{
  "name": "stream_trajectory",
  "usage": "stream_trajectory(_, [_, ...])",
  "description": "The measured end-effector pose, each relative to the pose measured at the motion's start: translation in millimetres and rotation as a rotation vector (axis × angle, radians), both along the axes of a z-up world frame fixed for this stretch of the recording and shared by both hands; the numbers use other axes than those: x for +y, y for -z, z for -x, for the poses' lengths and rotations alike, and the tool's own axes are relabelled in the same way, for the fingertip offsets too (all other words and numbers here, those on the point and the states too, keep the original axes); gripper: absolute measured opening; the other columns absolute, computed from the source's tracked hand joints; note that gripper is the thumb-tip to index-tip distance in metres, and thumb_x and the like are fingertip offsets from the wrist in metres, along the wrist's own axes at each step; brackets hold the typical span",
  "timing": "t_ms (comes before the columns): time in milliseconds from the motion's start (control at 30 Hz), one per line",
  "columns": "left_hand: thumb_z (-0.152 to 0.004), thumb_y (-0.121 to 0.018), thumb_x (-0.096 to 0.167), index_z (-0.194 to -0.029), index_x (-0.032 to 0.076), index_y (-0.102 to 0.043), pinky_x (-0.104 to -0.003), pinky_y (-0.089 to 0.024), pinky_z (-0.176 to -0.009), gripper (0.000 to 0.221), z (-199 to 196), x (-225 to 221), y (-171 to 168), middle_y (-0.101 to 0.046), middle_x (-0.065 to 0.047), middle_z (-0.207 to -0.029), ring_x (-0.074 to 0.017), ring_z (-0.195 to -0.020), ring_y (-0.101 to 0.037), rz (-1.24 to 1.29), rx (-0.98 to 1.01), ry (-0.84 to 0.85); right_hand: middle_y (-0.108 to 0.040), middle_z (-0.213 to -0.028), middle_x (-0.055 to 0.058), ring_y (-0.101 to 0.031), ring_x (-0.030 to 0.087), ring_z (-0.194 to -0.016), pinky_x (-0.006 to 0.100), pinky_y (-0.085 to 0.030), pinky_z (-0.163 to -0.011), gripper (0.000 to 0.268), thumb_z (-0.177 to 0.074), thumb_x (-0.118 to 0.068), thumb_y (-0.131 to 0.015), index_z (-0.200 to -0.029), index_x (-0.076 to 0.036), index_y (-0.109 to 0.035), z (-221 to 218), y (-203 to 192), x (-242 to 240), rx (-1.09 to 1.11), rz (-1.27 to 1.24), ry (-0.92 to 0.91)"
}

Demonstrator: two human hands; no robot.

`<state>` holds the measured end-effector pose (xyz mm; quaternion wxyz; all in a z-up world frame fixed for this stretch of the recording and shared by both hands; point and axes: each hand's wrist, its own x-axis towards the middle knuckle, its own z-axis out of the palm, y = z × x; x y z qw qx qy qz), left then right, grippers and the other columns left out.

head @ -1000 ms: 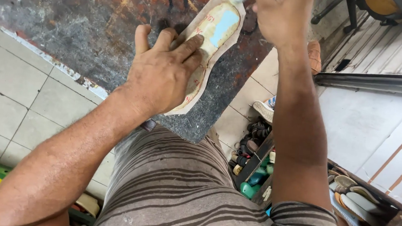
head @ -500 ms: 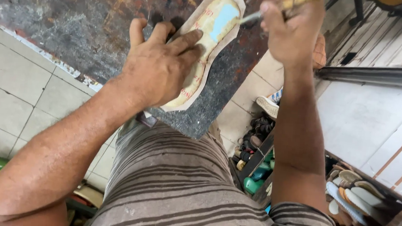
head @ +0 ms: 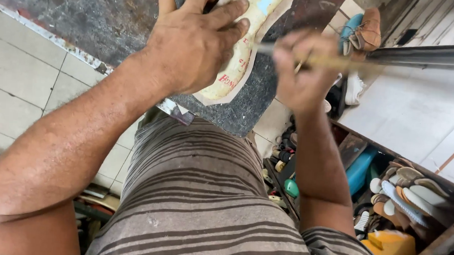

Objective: Applying glue to a shoe sole and the bottom of a shoe using a brush at a repair bench.

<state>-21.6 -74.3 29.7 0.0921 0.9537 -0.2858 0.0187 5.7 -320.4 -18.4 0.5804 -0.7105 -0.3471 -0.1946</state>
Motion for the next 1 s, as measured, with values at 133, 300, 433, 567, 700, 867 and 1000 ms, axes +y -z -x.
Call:
stream_trajectory(133, [-0.108,-0.051,0.040,-0.140,0.024,-0.071,-0.061,-0.026,-0.095,0.041,1,1,6,-0.058,0.001,-0.157,-0.0352,-0.124,-0.043,-0.021,-0.012,-0.014,-0.064,-0.091,0.018,-0.070,0.027,-0.080,0.034,-0.062,-0.063,0.014,-0.101,0.002,-0.065,-0.102,0.001,-0.051,19,-8,-9,0.141,0.101,-0.077])
stream_trajectory(300, [-0.103,-0.053,0.039,-0.144,0.022,-0.067,-0.072,-0.024,-0.098,0.046,-3,-1,5,-0.055,0.000,-0.157,-0.0375,-0.139,-0.031,-0.004,0.086,-0.004,-0.058,-0.093,0.013,-0.066,0.025,-0.076,0.034,-0.064,-0.059,0.026,-0.087,0.021,-0.062,-0.093,-0.003,-0.052,-7,3,3,-0.029,0.025,0.263])
stream_trajectory(433, [-0.101,-0.045,0.041,-0.144,0.026,-0.061,-0.073,-0.018,-0.103,0.049,-9,-8,-6,-0.045,0.003,-0.162,-0.0397,-0.132,-0.037,-0.062,0.225,-0.058,-0.061,-0.085,0.014,-0.065,0.027,-0.075,0.037,-0.060,-0.057,0.025,-0.085,0.017,-0.065,-0.089,-0.004,-0.051,53,2,-4,-0.108,0.192,0.116])
stream_trajectory(567, [-0.098,-0.047,0.029,-0.149,0.020,-0.055,-0.077,-0.022,-0.102,0.052,-6,-12,-20,-0.042,-0.003,-0.162,-0.0418,-0.140,-0.030,-0.131,0.292,-0.030,-0.056,-0.077,0.010,-0.058,0.021,-0.063,0.035,-0.052,-0.054,0.022,-0.088,0.014,-0.067,-0.085,-0.004,-0.053,35,-8,0,-0.004,0.165,0.127])
stream_trajectory(700, [-0.100,-0.047,0.029,-0.134,0.019,-0.064,-0.073,-0.022,-0.102,0.039,-7,-15,-26,-0.037,-0.012,-0.163,-0.0411,-0.135,-0.035,-0.122,0.239,-0.036,-0.059,-0.089,0.009,-0.054,0.018,-0.066,0.028,-0.043,-0.048,0.017,-0.094,0.007,-0.069,-0.096,-0.004,-0.056,-18,1,7,-0.056,0.074,0.325])
stream_trajectory(867, [-0.106,-0.041,0.035,-0.119,0.018,-0.069,-0.077,-0.027,-0.100,0.035,-11,-21,-33,-0.033,-0.013,-0.166,-0.0410,-0.137,-0.034,-0.177,0.232,-0.040,-0.057,-0.083,0.008,-0.058,0.019,-0.061,0.031,-0.052,-0.049,0.015,-0.102,-0.004,-0.070,-0.098,-0.005,-0.055,-70,0,-4,-0.051,0.047,0.348])
stream_trajectory(1000, [-0.106,-0.035,0.041,-0.129,0.021,-0.064,-0.076,-0.027,-0.103,0.041,-9,-23,-34,-0.043,-0.012,-0.157,-0.0371,-0.127,-0.041,-0.248,0.309,-0.064,-0.049,-0.066,0.001,-0.041,0.014,-0.055,0.035,-0.031,-0.051,0.039,-0.106,-0.035,-0.071,-0.082,-0.008,-0.058,-104,-3,-1,-0.082,0.197,0.339])
